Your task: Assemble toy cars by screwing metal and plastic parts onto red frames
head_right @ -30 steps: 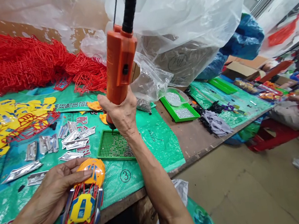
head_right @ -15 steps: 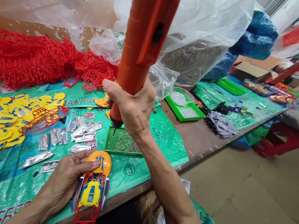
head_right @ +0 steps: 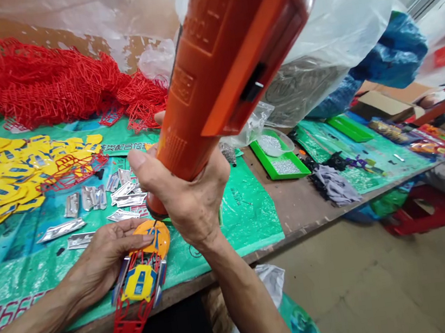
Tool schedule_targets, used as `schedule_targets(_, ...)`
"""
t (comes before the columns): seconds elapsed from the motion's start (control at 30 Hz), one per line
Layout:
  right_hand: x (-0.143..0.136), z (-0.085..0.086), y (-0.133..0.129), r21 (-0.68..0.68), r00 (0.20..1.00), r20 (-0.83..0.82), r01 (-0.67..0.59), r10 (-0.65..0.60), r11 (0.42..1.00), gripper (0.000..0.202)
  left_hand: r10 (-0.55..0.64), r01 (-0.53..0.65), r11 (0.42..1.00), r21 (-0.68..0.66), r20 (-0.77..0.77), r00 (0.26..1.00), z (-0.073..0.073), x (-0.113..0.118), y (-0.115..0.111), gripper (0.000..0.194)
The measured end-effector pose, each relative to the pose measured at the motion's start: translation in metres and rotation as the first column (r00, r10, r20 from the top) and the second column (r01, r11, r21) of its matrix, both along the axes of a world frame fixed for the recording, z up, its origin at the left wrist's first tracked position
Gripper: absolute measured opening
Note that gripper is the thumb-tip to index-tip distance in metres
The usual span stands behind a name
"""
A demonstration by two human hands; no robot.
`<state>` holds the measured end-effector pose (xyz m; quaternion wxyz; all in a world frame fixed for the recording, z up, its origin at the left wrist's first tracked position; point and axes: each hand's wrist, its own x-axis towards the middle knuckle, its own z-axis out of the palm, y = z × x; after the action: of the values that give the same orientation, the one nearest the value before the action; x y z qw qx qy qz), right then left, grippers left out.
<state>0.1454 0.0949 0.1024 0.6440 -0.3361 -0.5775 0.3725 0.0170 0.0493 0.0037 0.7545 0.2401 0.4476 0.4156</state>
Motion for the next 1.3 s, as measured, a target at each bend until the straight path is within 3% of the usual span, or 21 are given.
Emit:
schedule_targets(0.37,-0.002,-0.017,0.004,0.013,0.992,-0.116,-0.05,0.051,0.999,0.039,-0.006,0.006,1.0,0.002,0.001,1.0,-0.003,-0.001,0.0,0.023)
schedule_targets(0.63,-0.006,-0.015,0.0,0.019,0.995,-0.08,-0.058,0.059,0.998,0.027,-0.006,0.006,1.0,0.013,0.029,1.0,-0.007,-0.001,0.0,0.014)
schedule_targets(0.93,-0.004,-0.016,0.003,0.022,0.999,-0.038,0.022,-0.021,1.0,0.019,0.002,-0.003,1.0,0.017,0.02,1.0,-0.004,0.001,-0.001,0.023)
schedule_targets(1.1,-0.001,-0.009,0.006,0.06,0.998,-0.059,-0.027,0.03,0.998,0.014,0.025,-0.025,0.999,0.027,-0.013,1.0,-0.005,0.003,-0.003,0.026)
schedule_targets(1.3,-0.001,-0.005,0.009,0.082,0.993,-0.114,-0.003,0.012,0.997,0.028,0.022,-0.022,1.0,0.015,-0.011,1.0,-0.007,0.002,-0.002,0.03)
